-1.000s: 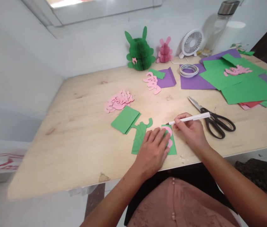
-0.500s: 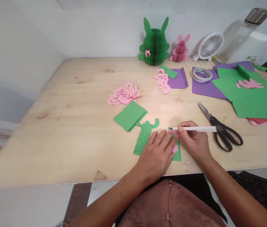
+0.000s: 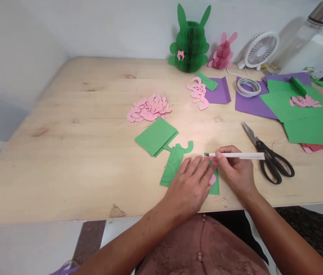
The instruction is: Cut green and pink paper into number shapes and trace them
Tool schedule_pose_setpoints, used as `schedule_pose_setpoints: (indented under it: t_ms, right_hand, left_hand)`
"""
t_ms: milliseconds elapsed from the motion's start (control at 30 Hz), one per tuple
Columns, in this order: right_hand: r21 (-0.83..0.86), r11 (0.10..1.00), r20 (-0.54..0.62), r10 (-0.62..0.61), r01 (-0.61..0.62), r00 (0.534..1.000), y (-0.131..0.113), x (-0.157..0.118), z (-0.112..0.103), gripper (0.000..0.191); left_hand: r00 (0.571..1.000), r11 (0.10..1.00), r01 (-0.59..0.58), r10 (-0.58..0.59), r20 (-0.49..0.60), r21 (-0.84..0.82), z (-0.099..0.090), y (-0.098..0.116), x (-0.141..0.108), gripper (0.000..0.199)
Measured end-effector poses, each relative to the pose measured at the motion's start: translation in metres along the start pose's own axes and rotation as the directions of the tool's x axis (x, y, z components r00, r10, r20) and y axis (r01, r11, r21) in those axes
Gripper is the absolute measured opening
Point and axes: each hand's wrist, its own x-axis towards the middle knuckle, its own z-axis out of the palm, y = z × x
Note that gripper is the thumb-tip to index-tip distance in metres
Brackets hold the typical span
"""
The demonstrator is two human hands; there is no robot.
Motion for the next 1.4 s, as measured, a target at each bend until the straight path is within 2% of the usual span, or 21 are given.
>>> schedule_pose_setpoints:
  t_ms: [567, 767, 1400]
  right_hand:
    - [0.031, 0.998, 0.035, 0.048, -0.049, 0.998, 0.0016, -0.0013, 0.0000, 0.012]
    - [-0.023, 0.999, 0.015, 0.036, -0.035, 0.999, 0.0003, -0.0013, 0.0001, 0.012]
    - [-0.036, 0.999, 0.005, -0.003, 0.003, 1.000, 0.0018, -0.0024, 0.0010, 0.010]
  left_hand:
    - [1.000, 1.000, 0.007, -0.007, 0.015, -0.008, 0.0006, 0.0004, -0.0003, 0.043]
    - [1.000, 1.000, -0.001, 0.001, 0.009, -0.005, 0.0010, 0.0000, -0.0001, 0.043]
    - [1.000, 1.000, 0.001, -0.001, -0.005, -0.008, 0.0022, -0.0001, 0.0001, 0.041]
